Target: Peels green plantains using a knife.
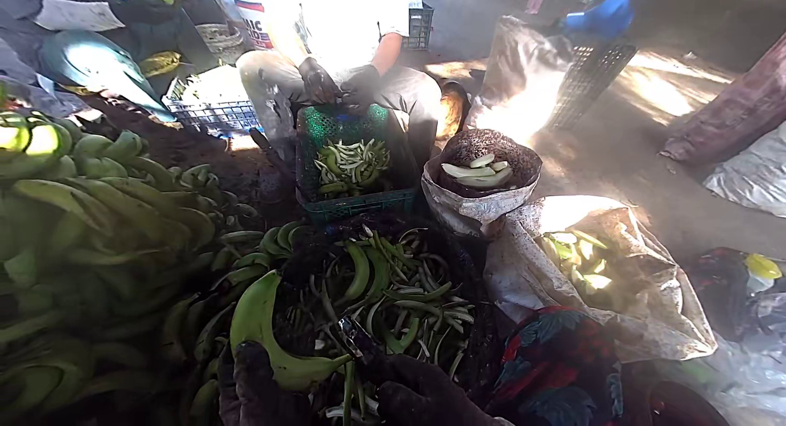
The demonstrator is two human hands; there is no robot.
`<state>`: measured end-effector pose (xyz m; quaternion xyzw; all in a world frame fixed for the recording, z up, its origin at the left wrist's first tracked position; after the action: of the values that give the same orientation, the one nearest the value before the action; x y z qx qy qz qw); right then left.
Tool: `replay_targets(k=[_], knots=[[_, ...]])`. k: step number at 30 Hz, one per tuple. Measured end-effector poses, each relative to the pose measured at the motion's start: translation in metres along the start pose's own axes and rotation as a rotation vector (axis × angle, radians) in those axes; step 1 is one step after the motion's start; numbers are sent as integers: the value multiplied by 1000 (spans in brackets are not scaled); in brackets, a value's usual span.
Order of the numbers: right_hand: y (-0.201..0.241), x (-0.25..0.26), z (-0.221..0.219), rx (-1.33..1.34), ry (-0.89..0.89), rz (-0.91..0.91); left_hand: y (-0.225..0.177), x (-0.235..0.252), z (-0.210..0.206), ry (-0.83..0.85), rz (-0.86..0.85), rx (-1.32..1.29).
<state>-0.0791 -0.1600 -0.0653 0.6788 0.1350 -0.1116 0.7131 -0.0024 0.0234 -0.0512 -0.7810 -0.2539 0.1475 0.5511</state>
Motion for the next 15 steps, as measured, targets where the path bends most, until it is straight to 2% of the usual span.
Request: replay_targets(k=[15], knots=[[1,-3,1,5,8,32,-5,-6,-4,28,55,-64]])
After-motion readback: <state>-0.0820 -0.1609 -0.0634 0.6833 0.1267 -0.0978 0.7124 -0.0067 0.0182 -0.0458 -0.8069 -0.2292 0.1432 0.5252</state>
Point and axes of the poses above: each hand's wrist, its own x-axis towards the middle knuckle, its own z-axis out of the back of the hand, y = z × x, the point moved 4 cm from there along x, towards the middle knuckle, and after that the axes turned 11 degrees about -y, right-handed, at the moved point
